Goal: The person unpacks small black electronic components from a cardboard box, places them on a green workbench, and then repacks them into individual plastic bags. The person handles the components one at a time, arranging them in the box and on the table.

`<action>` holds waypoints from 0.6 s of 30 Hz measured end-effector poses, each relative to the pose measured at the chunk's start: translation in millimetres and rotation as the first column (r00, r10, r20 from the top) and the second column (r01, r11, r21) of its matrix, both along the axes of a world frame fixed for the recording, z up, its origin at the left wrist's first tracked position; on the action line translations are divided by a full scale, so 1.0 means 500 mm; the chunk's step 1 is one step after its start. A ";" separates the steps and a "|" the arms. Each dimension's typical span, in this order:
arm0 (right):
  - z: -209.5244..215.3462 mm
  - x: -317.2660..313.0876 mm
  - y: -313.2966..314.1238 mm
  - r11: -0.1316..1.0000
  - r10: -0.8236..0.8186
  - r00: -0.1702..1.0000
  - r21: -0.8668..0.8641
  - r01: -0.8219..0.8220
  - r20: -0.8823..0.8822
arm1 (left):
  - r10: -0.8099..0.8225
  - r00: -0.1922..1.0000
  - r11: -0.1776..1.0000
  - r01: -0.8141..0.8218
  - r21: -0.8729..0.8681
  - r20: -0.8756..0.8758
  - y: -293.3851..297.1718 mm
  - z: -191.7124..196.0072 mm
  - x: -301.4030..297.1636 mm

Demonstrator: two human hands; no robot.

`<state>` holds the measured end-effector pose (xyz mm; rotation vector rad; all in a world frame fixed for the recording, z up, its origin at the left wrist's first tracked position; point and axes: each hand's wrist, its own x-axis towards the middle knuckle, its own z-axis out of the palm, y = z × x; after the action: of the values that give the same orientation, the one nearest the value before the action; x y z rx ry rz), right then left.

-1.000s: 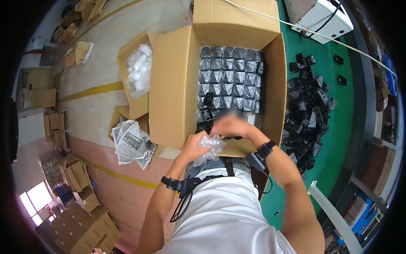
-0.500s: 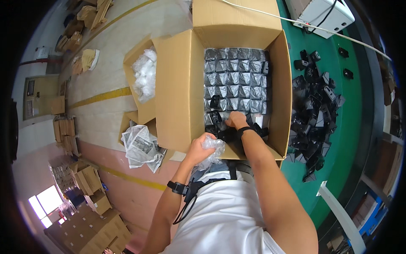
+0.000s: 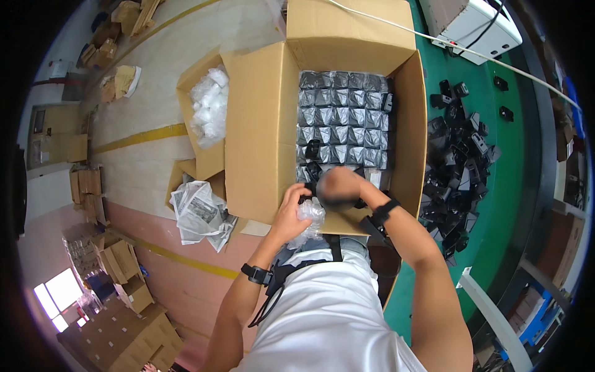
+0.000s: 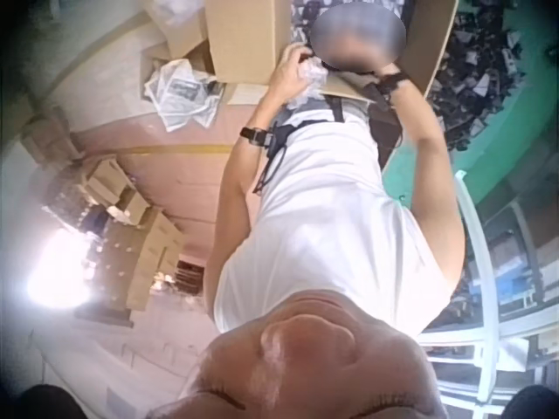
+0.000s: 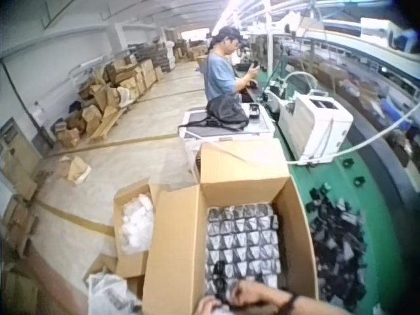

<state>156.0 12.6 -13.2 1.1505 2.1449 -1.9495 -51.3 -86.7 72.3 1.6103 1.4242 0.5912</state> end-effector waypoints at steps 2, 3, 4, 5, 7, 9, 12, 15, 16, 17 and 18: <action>0.088 -0.019 -0.010 0.979 0.160 0.983 -0.111 -0.170 -0.090 | 0.014 0.999 0.999 -0.016 0.041 0.045 0.006 0.010 0.004; 0.087 -0.028 -0.007 0.968 0.115 0.986 -0.210 -0.139 -0.121 | -0.008 0.996 0.998 0.014 -0.066 0.088 0.003 0.000 0.000; 0.083 -0.037 -0.002 0.945 0.070 0.987 -0.308 -0.112 -0.146 | 0.013 0.998 0.985 -0.002 -0.175 0.065 0.001 0.001 -0.001; 0.074 -0.045 0.007 0.912 0.017 0.986 -0.402 -0.084 -0.166 | 0.028 0.999 0.960 -0.015 -0.280 0.041 0.009 0.016 -0.001; 0.020 -0.069 0.028 0.920 0.033 0.992 -0.383 -0.076 -0.118 | 0.034 0.998 0.933 -0.052 -0.356 -0.058 0.008 0.016 -0.005; -0.029 -0.102 0.036 0.943 0.055 0.971 -0.308 -0.128 -0.234 | 0.032 0.979 0.950 -0.093 -0.297 -0.203 -0.007 -0.009 -0.010; -0.076 -0.131 0.048 0.732 -0.035 0.950 -0.655 -0.187 -0.310 | 0.032 0.993 0.927 -0.073 -0.368 -0.114 -0.003 -0.004 -0.011; -0.166 -0.160 0.055 0.930 -0.302 0.936 -0.161 0.331 0.183 | -0.090 0.994 0.978 0.077 -0.196 -0.058 -0.007 0.005 -0.007; -0.180 -0.168 0.050 0.983 -0.179 0.954 0.002 0.184 0.241 | -0.084 0.996 0.989 0.079 -0.125 -0.035 -0.007 0.003 -0.005; -0.182 -0.182 0.038 0.988 -0.061 0.947 0.152 0.013 0.317 | -0.075 0.997 0.996 0.074 -0.055 -0.012 -0.010 -0.005 -0.006; -0.166 -0.200 0.023 0.944 0.044 0.912 0.281 -0.171 0.407 | -0.065 0.998 0.998 0.065 0.013 0.012 -0.013 -0.009 -0.009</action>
<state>55.9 23.9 -96.2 1.2970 2.2711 -1.2235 -55.8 -93.1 67.9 1.6537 1.3559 0.5725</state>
